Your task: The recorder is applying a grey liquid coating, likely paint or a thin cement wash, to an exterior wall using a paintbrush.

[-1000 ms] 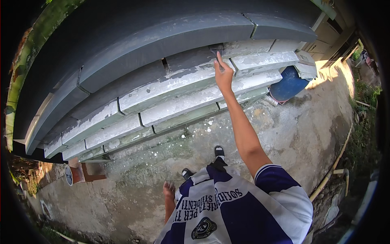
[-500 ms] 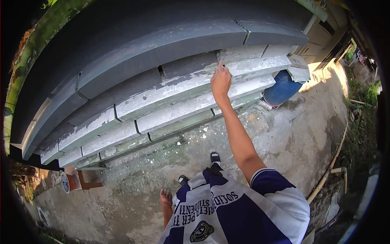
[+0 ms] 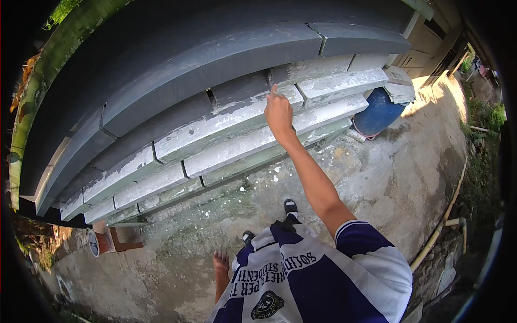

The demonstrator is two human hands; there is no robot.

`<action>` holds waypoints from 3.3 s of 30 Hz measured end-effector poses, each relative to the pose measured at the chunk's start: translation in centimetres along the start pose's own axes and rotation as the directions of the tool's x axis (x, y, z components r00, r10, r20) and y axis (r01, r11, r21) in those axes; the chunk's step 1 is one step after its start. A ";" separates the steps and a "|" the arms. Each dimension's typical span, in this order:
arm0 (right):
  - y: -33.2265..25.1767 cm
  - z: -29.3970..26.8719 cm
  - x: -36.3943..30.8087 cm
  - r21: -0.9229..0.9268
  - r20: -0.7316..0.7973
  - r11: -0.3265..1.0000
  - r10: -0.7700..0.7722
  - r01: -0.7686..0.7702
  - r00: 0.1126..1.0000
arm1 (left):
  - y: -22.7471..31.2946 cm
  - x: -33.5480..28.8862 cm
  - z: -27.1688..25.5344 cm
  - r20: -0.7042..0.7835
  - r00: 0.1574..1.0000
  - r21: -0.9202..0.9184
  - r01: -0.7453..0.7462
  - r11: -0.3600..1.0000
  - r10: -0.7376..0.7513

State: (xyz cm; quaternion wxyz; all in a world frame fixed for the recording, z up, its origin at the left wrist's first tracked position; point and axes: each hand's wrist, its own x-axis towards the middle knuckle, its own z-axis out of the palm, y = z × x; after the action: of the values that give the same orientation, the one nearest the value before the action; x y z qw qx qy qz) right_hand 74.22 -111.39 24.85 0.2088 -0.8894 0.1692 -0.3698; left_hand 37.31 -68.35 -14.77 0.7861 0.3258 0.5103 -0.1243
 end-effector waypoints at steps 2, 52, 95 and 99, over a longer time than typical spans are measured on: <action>-0.4 -0.5 -1.9 0.393 0.105 0.893 -0.279 0.218 0.954 | -0.7 0.2 -0.8 0.028 0.999 0.003 0.035 0.999 -0.035; 2.4 1.3 -1.4 0.442 0.129 0.811 0.365 -0.383 0.922 | -5.0 -0.2 0.2 -0.022 0.997 0.100 -0.076 0.992 0.078; 5.2 3.9 -3.5 0.624 0.214 0.661 0.369 -0.417 0.904 | -4.9 1.3 -0.7 0.006 1.000 0.165 -0.029 0.986 0.028; 3.2 2.6 -1.4 0.460 0.211 0.763 0.403 -0.454 0.891 | -3.9 1.3 -0.2 0.018 0.999 0.121 -0.041 0.992 0.039</action>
State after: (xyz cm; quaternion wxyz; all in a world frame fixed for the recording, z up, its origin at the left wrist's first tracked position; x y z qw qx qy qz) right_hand 74.71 -112.85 20.70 0.5178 -0.7599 0.2561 -0.2982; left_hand 35.70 -71.02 -17.46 0.7711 0.3823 0.4890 -0.1418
